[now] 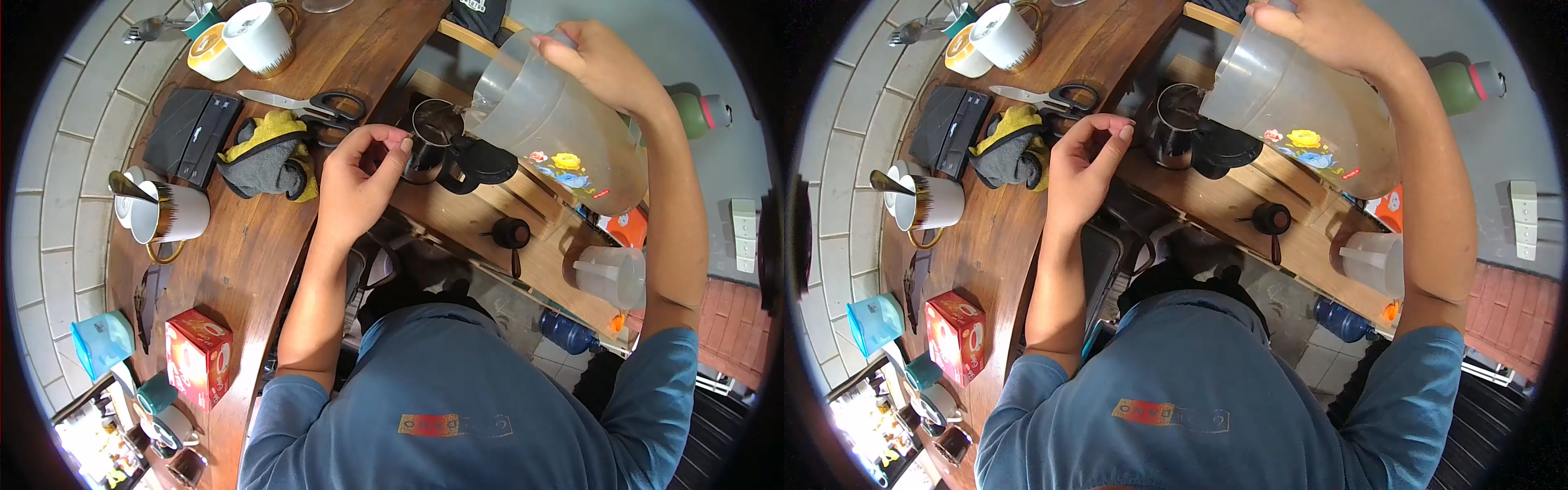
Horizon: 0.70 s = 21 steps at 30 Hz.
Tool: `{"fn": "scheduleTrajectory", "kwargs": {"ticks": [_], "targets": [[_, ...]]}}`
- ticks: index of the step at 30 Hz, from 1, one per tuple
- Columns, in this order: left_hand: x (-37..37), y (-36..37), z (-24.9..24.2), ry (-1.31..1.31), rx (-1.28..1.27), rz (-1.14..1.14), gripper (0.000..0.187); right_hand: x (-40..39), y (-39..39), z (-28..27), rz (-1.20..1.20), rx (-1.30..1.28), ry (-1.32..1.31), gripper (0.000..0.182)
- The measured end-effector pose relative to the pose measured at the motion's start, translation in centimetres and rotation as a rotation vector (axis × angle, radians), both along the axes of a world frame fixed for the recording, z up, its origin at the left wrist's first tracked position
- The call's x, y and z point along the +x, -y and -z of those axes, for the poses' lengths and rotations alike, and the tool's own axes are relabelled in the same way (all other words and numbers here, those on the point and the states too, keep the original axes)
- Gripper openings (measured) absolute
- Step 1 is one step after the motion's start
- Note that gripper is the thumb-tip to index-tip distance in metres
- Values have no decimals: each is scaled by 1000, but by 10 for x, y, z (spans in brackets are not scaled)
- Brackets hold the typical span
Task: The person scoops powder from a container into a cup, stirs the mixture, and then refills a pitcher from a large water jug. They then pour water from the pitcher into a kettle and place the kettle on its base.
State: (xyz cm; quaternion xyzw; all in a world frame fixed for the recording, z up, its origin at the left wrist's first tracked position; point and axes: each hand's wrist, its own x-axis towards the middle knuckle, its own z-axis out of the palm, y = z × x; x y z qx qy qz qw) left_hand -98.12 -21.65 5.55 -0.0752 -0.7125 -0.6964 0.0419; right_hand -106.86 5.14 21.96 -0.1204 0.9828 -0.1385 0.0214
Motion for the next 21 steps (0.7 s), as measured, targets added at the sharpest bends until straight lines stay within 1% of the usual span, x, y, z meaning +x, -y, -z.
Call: {"fn": "scheduleTrajectory", "kwargs": {"ticks": [5, 14, 17, 19, 20, 21], "targets": [[-1, 0, 2, -4, 40, 3, 14, 2, -3, -1, -9, 28, -11, 54], [0, -1, 2, -1, 32, 23, 13, 7, 3, -7, 14, 59, 4, 58], [1, -1, 1, 6, 51, 15, 13, 9, 7, -12, 1, 68, -26, 52], [1, 0, 1, 7, 51, 16, 13, 13, 19, -29, 43, 187, 103, 46], [1, 0, 0, 8, 51, 16, 13, 12, 18, -27, 41, 188, 103, 46], [1, 1, 0, 7, 52, 15, 13, 9, 14, -24, 33, 160, 91, 51]]}}
